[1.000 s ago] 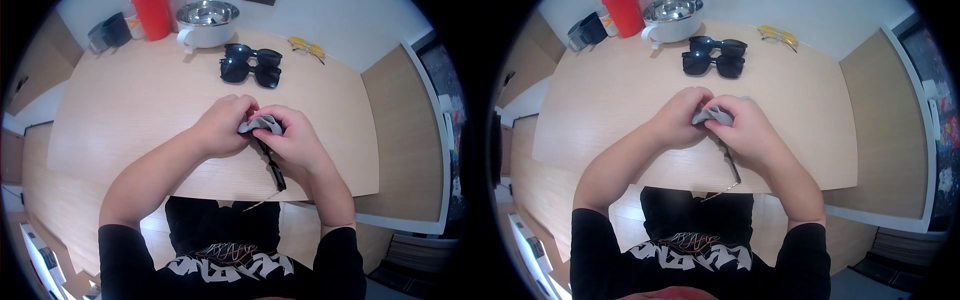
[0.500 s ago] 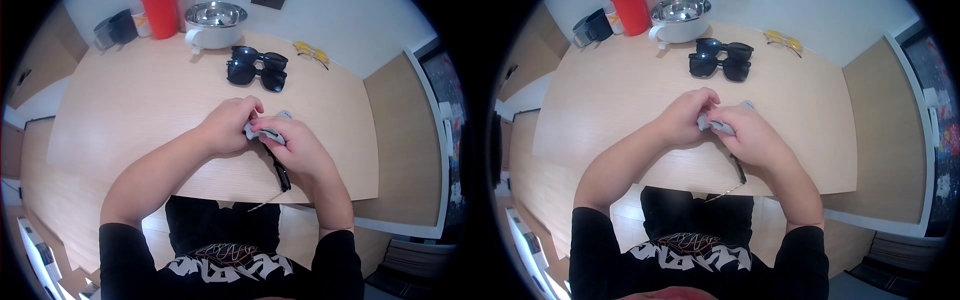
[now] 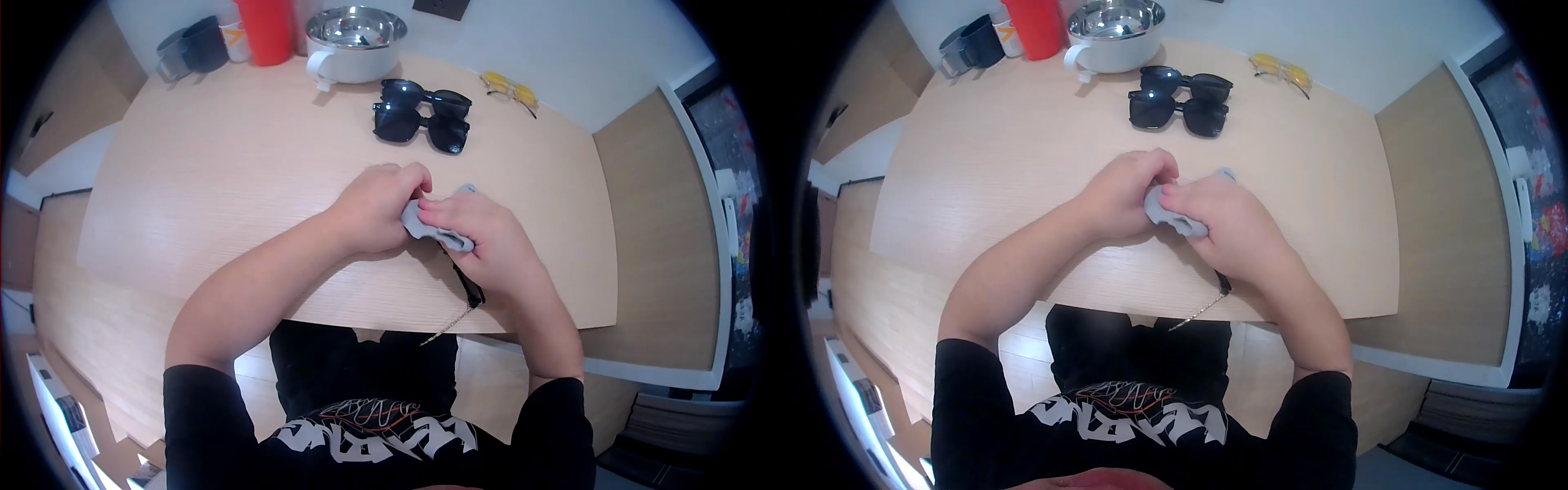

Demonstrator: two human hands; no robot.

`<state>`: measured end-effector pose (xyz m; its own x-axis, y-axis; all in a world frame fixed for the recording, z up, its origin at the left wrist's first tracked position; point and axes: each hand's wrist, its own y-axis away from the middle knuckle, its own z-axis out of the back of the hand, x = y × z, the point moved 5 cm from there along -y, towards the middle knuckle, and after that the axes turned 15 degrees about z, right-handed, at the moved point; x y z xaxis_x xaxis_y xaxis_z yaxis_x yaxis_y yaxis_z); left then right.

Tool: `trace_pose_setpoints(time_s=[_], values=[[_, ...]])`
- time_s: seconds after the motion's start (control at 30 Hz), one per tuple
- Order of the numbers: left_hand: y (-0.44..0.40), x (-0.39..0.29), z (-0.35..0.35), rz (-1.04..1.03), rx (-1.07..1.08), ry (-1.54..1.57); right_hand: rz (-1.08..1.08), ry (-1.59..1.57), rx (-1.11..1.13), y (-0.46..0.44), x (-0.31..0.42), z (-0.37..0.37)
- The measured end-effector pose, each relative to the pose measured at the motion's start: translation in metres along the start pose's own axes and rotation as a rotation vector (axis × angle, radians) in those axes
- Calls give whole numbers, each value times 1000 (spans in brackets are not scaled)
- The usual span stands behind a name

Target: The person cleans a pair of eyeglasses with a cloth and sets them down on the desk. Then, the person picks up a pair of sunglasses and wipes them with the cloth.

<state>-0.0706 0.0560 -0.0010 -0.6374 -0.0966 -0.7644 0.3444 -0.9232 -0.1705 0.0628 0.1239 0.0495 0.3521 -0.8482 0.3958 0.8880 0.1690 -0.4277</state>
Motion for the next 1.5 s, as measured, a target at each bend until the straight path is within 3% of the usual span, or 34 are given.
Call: trace_pose_setpoints(time_s=[0.53, 0.73, 0.83, 0.93, 1.03, 1.23, 1.5], values=[[2, -7, 0, -73, 12, -93, -5, 525, 267, 23, 55, 4], [-2, -4, 0, -50, 22, -88, -123, 505, 249, 33, 63, 4], [-3, -4, 0, -50, 29, -78, -76, 524, 132, 29, 65, 7], [-3, -4, 2, -61, 37, -72, -346, 213, 204, 23, 47, 3], [-3, -2, 2, -55, 23, -75, -386, 274, 57, 29, 32, -3], [-3, -2, 4, -61, 32, -68, -471, 226, 15, 29, 25, -4], [-3, -2, 3, -57, 16, -96, -366, 300, -128, 20, 29, 1]])
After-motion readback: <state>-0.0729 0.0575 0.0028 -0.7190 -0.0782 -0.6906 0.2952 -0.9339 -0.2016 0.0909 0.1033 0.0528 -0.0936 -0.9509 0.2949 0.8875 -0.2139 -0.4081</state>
